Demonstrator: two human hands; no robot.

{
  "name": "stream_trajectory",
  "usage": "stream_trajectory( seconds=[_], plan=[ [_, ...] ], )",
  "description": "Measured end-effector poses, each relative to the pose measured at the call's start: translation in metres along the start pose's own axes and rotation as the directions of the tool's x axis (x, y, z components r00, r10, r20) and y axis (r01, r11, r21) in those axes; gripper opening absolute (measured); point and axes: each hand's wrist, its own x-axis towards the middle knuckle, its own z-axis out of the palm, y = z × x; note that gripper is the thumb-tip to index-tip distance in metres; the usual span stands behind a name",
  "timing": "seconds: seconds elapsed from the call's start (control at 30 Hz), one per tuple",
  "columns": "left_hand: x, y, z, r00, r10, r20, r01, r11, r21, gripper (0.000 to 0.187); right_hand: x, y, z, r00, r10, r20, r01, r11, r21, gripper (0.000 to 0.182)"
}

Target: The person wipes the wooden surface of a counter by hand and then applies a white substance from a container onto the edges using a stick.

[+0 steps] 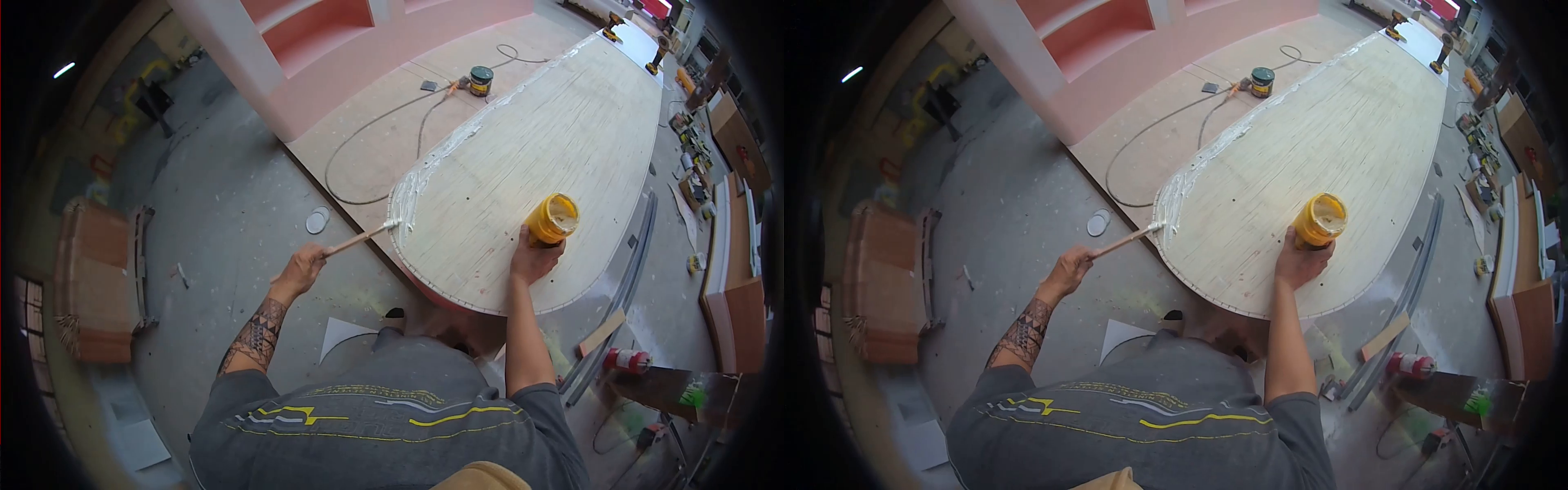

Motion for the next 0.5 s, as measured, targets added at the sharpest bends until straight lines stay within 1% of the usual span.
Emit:
stream_trajectory(
  seconds=[0.03, 0.07, 0.1, 0.13, 0.2, 0.23, 0.33, 0.4, 0.43, 0.5],
  plan=[
    [-0.010, 0.009, 0.002, 1.000, -0.020, 0.003, 0.020, 1.000, -0.016, 0.032, 0.002, 0.002, 0.000, 1.000, 0.011, 0.005, -0.011, 1.000, 0.020, 0.109],
    [-0.019, 0.016, 0.003, 0.999, -0.040, 0.009, 0.040, 0.999, -0.033, 0.032, 0.003, 0.003, -0.002, 1.000, -0.015, 0.028, 0.014, 1.000, 0.025, 0.110],
    [-0.025, 0.022, 0.005, 1.000, -0.027, -0.007, 0.026, 0.999, -0.028, 0.033, 0.004, 0.005, -0.005, 0.998, -0.041, 0.050, 0.040, 0.999, 0.028, 0.112],
    [-0.032, 0.031, 0.006, 1.000, -0.027, -0.009, 0.027, 1.000, -0.012, 0.033, 0.006, 0.004, -0.009, 0.998, -0.032, 0.053, 0.030, 0.999, 0.040, 0.112],
    [-0.045, 0.048, 0.011, 0.998, -0.058, -0.002, 0.058, 0.998, -0.003, 0.031, 0.013, 0.001, -0.018, 0.984, 0.002, 0.177, -0.038, 0.979, 0.199, 0.115],
    [-0.052, 0.054, 0.017, 0.998, -0.059, -0.005, 0.059, 0.998, 0.008, 0.031, 0.018, 0.002, -0.021, 0.984, 0.006, 0.181, -0.044, 0.977, 0.208, 0.115],
    [-0.067, 0.071, 0.028, 0.999, -0.047, 0.000, 0.047, 0.998, 0.046, 0.032, 0.033, -0.001, -0.028, 0.975, -0.004, 0.220, -0.041, 0.979, 0.200, 0.117],
    [-0.071, 0.088, 0.030, 0.994, -0.105, 0.039, 0.105, 0.994, 0.017, 0.030, 0.045, -0.012, -0.040, 0.926, -0.003, 0.378, -0.036, 0.995, 0.098, 0.115],
    [-0.068, 0.092, 0.032, 0.993, -0.111, 0.038, 0.110, 0.994, 0.022, 0.030, 0.050, -0.012, -0.040, 0.923, -0.003, 0.384, -0.039, 0.994, 0.101, 0.115],
    [-0.059, 0.095, 0.034, 0.983, -0.177, -0.048, 0.175, 0.983, -0.050, 0.030, 0.065, -0.002, -0.036, 0.895, -0.023, 0.445, -0.031, 0.993, 0.114, 0.108]
  ],
)
